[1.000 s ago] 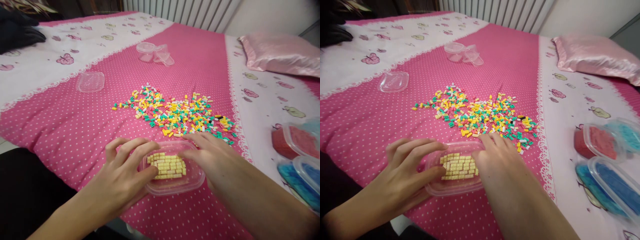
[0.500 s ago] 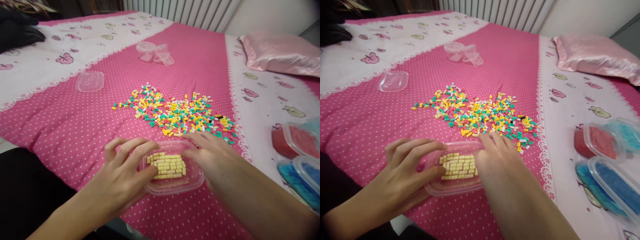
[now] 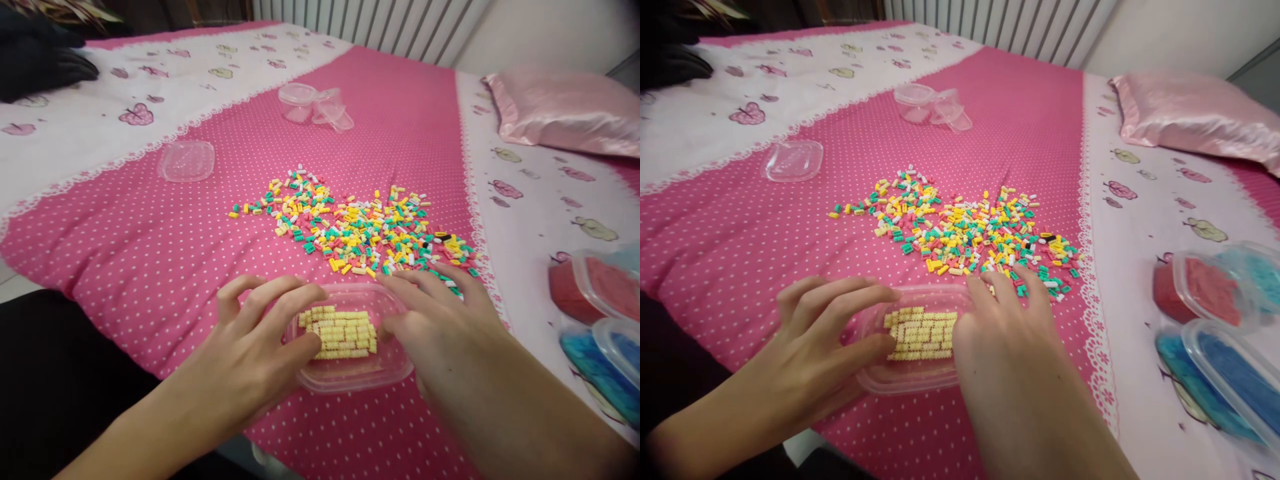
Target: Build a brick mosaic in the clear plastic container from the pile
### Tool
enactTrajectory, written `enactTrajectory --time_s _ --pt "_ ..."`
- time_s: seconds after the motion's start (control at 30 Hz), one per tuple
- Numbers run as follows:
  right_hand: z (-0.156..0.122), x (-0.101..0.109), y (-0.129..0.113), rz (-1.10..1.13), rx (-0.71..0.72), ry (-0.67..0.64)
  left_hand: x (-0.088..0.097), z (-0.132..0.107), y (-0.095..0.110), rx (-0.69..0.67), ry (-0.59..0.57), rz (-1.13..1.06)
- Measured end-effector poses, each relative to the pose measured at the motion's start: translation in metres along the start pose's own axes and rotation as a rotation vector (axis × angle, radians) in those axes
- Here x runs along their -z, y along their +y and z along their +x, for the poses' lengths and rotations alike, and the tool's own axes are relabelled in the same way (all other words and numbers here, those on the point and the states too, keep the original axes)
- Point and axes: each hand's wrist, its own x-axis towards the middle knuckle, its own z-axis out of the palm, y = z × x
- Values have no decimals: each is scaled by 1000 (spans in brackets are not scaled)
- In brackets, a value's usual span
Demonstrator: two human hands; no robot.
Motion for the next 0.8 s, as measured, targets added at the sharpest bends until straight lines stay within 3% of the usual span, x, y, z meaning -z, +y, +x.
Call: enactTrajectory --time_s 0.23,0.47,0.7,0.8 --pt "-3 -20 6 -7 23 42 0 0 2 -2 -5 -11" --pt "-4 -6 11 8 21 60 0 0 2 -12 -16 -24" --pt "-5 -10 14 39 83 26 2 0 2 -6 -31 6" --pt "-2 -5 11 73 30 -1 2 0 2 -10 -23 1"
